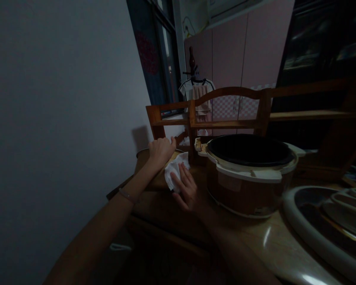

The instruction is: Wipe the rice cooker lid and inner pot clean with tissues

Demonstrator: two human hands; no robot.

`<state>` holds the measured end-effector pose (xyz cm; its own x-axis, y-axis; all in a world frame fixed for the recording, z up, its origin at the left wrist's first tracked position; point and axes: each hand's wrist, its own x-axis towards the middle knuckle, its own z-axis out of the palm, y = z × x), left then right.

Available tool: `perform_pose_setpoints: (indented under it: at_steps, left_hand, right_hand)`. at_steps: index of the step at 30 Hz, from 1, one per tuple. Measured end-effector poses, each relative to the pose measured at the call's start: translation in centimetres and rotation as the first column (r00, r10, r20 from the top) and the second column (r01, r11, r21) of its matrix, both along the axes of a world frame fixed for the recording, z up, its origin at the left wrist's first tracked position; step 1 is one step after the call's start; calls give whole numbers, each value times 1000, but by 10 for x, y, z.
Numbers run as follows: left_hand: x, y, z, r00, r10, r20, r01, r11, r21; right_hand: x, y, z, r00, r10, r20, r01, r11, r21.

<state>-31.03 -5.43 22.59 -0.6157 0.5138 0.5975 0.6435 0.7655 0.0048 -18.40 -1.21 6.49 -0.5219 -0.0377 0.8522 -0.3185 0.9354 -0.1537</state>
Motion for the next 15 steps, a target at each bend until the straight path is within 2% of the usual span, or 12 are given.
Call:
perform_pose_setpoints:
  at_steps: [5,15]
  left_hand:
    - [-8,3,-1,999,-24,-25,23,1000,-10]
    - [-1,1,2,1000,4,8,-4,1000,-19]
  right_hand:
    - [-2,4,-4,1000,11,-24,-10,999,42]
    - [0,2,-1,999,23,-37,-25,998,-51]
